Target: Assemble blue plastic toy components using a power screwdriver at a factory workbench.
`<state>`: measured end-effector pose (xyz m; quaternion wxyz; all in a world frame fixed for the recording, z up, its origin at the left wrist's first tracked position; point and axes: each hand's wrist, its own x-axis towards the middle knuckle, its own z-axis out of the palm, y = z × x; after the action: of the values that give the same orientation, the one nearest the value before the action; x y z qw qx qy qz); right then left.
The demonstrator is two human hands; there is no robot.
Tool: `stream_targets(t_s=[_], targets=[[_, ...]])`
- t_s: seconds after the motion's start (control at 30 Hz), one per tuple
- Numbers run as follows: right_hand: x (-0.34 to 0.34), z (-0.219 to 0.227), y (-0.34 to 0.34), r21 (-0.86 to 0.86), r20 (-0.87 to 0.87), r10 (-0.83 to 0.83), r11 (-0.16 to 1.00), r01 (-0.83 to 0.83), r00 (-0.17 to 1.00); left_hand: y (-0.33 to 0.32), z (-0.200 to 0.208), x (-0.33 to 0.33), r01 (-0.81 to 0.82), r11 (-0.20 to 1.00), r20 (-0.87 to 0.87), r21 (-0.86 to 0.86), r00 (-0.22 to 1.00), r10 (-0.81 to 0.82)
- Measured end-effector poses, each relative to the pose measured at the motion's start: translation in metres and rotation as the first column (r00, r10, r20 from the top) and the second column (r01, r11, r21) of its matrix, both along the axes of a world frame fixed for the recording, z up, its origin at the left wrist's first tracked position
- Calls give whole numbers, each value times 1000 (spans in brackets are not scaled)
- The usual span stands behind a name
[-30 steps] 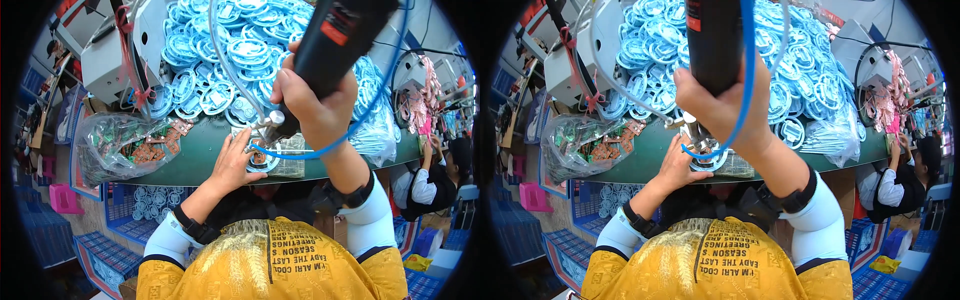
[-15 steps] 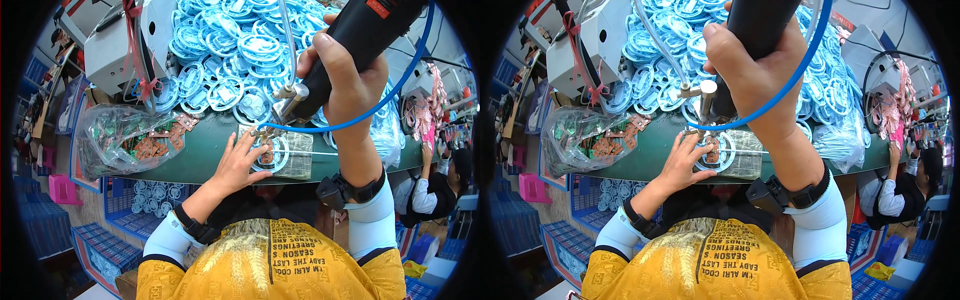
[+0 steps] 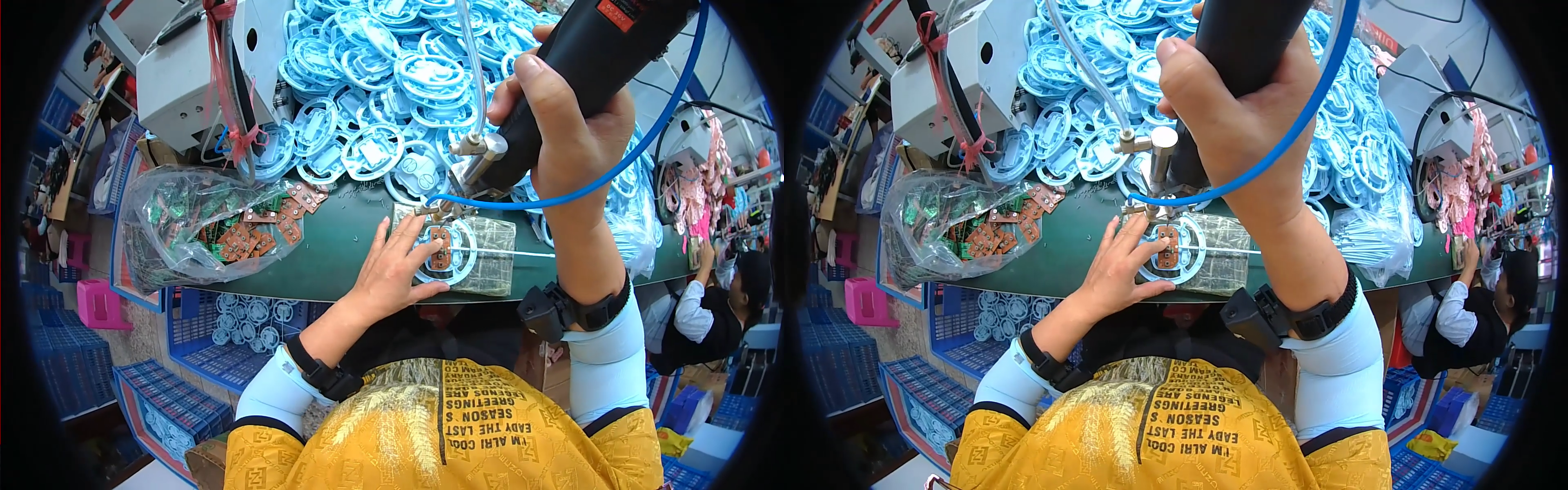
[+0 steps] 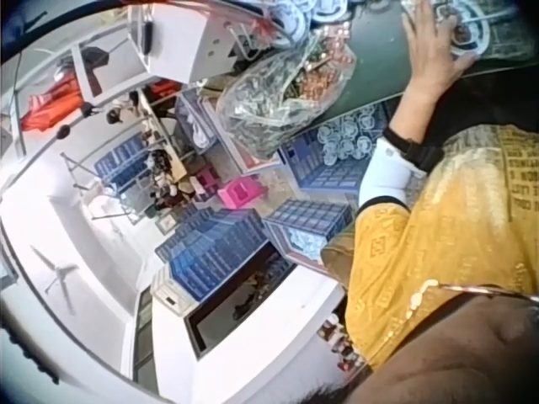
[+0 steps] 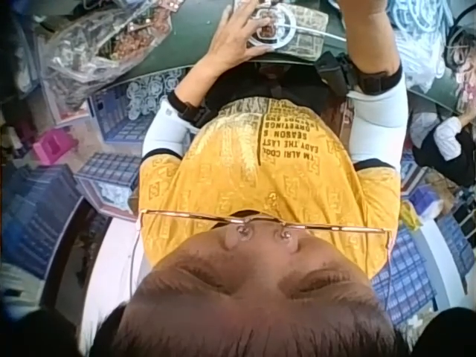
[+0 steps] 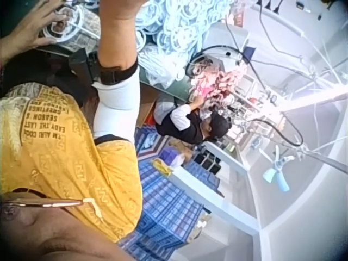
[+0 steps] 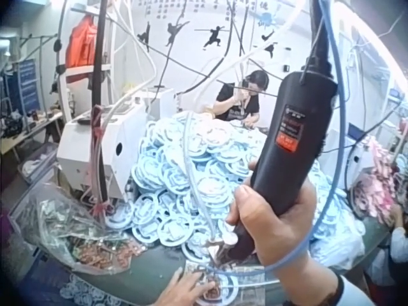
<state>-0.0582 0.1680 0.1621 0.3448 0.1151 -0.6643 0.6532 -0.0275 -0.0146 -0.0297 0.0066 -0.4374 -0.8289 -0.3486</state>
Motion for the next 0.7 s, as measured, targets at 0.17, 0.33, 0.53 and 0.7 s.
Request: stream_targets(t_s=[0.17,0.33,0.53,0.7], targets=[[1,1,-2,-11,-2,-6,1000,6,1000,1,2,1,3,1000,10,-3,1000,-3],[7,-12,-8,8,-49,-39,999,40,998,-1,6,1,4,1000,15,-5,1000,-4],[6,6,3,36,-24,9,999,-8,1000,0,0,-1,7,999,11,-32,1000,-7],[34,39,11,28,-89,-46,998,49,995,5,-6,-1,-34,999,-64,-24,997,33]])
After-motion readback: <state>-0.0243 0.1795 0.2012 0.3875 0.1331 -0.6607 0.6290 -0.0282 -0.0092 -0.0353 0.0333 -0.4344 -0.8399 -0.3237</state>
